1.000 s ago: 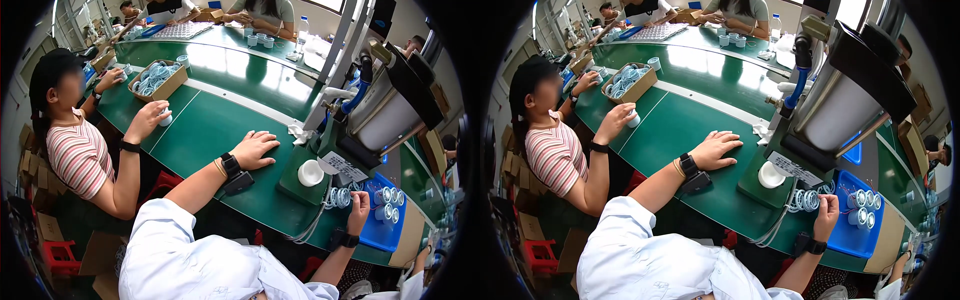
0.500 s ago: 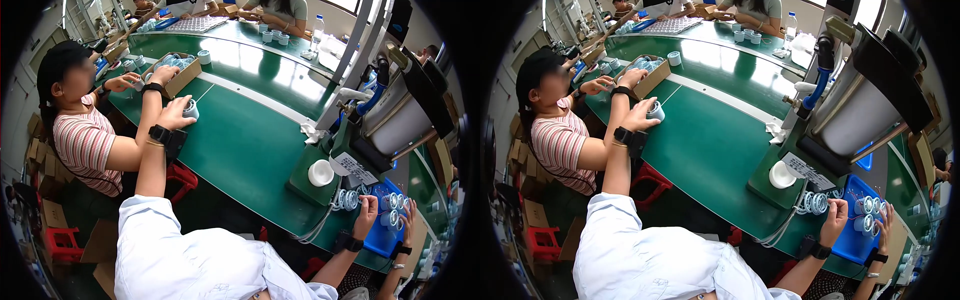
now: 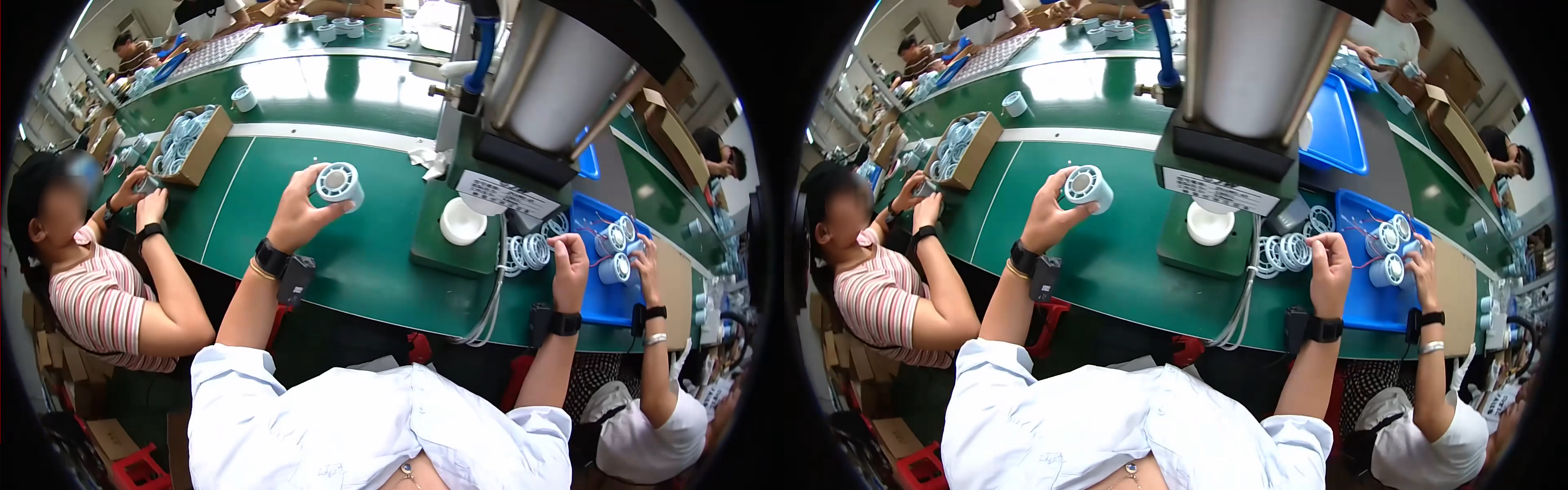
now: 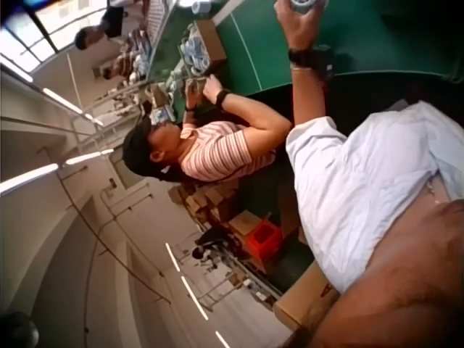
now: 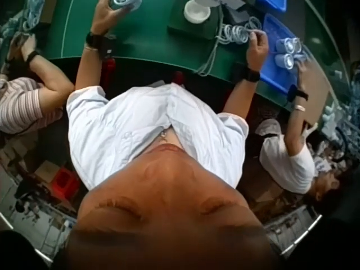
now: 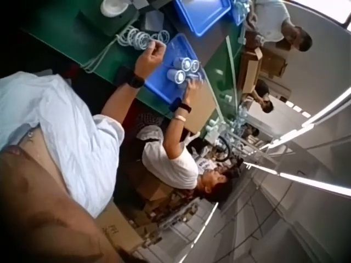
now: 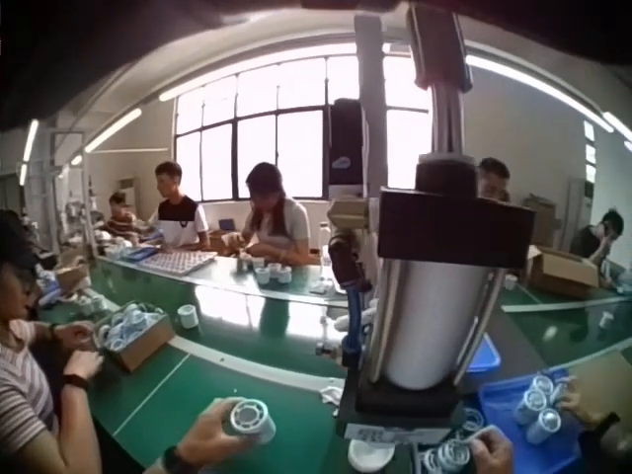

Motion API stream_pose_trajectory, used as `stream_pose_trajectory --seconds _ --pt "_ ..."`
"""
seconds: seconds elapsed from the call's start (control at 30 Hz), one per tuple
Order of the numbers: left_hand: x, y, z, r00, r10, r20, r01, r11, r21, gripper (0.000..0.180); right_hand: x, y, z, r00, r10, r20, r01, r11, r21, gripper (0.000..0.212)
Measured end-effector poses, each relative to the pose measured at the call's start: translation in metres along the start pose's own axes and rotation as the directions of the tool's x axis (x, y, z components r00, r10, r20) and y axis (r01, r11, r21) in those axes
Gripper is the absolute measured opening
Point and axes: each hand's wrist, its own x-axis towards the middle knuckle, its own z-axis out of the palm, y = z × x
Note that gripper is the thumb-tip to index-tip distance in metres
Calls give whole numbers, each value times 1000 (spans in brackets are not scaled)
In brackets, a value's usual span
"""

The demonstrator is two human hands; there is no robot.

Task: The person picks up a motor and a plastic ring, fits the ring onto the motor, and places the assembly into a press. After pressing the components together, the person removes the motor assembly and places it onto a blue tray.

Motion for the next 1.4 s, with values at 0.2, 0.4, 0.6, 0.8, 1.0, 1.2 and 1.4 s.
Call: stream_pose_trajectory --seconds 0.2,0.4,0.6,0.8,1.0,1.2,1.4 --pt "19 88 84 942 307 133 -248 907 -340 54 -2 6 -5 999 30 19 -31 998 57 10" --pt "24 104 107 902 351 253 -242 894 -376 50 -2 9 -6 999 12 37 -15 997 79 10" --pt "17 97 113 917 316 243 -223 912 -344 52 4 -10 11 955 -134 263 204 944 -258 22" --pt "21 75 97 937 292 190 -220 919 -328 48 4 -15 21 903 -224 367 417 665 -619 32" --pt "33 -5 72 961 159 225 -135 984 -119 40 4 -19 26 903 -175 392 405 650 -643 31" --pt "26 -6 76 912 340 228 -396 876 276 34 8 -29 32 907 -178 381 397 661 -637 29" --pt "27 -4 81 907 333 257 -397 879 265 36 17 -66 74 883 -207 421 356 880 -315 40"
